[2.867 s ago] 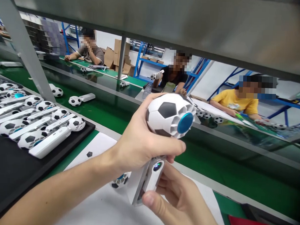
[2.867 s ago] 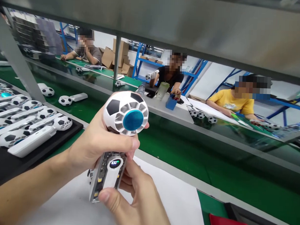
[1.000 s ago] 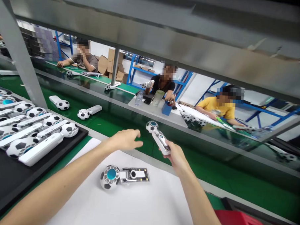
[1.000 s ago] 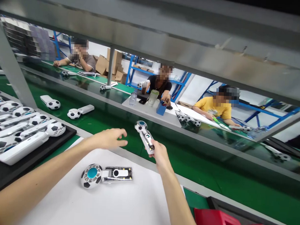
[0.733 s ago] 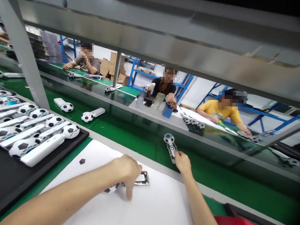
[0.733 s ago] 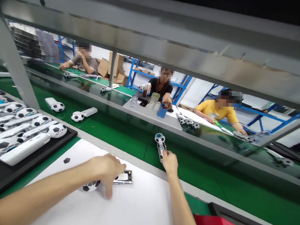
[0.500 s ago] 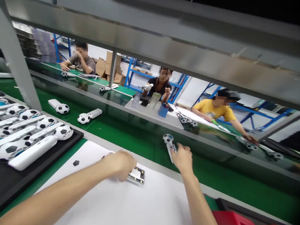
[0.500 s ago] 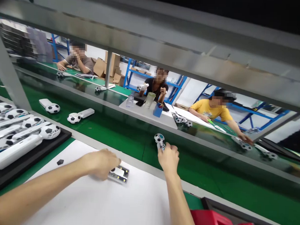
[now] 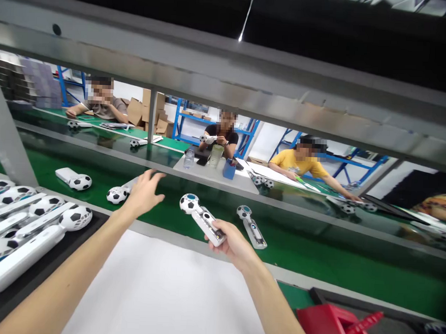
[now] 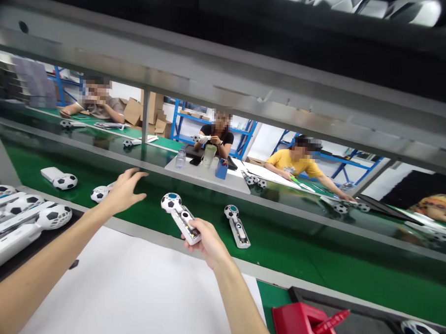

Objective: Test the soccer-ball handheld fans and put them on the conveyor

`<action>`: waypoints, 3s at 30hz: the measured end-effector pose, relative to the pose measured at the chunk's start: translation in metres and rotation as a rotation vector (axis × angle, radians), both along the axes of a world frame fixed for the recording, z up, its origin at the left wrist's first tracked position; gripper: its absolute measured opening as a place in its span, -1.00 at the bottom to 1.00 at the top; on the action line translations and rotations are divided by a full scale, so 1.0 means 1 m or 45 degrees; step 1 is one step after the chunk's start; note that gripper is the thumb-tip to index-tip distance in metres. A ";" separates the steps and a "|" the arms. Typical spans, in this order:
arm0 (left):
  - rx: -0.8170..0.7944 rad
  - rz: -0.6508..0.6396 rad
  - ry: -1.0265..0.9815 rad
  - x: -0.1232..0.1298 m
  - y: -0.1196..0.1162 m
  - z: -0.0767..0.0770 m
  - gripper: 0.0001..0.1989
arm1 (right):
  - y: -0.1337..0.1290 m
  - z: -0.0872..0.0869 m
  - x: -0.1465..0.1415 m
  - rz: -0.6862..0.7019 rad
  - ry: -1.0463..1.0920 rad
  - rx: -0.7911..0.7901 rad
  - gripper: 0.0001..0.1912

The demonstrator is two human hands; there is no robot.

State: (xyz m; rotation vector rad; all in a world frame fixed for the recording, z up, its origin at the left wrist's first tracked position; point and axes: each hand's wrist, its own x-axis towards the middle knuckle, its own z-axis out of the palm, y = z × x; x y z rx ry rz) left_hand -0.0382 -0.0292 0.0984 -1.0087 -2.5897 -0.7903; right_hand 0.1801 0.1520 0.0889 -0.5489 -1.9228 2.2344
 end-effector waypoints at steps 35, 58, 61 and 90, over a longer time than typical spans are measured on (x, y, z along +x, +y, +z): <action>0.291 0.111 -0.603 -0.044 0.004 -0.072 -0.65 | -0.050 0.058 0.035 0.125 0.575 -0.039 -0.59; 1.173 -0.634 -1.375 0.083 -0.018 0.083 -0.62 | -0.051 0.075 0.056 0.239 0.662 -0.164 -0.60; 1.203 -0.670 -1.302 0.101 -0.023 0.093 -0.51 | -0.052 0.078 0.059 0.238 0.672 -0.192 -0.58; 1.078 -1.090 -1.334 0.144 -0.025 0.095 -0.49 | -0.058 0.085 0.062 -0.198 0.907 -0.099 -0.79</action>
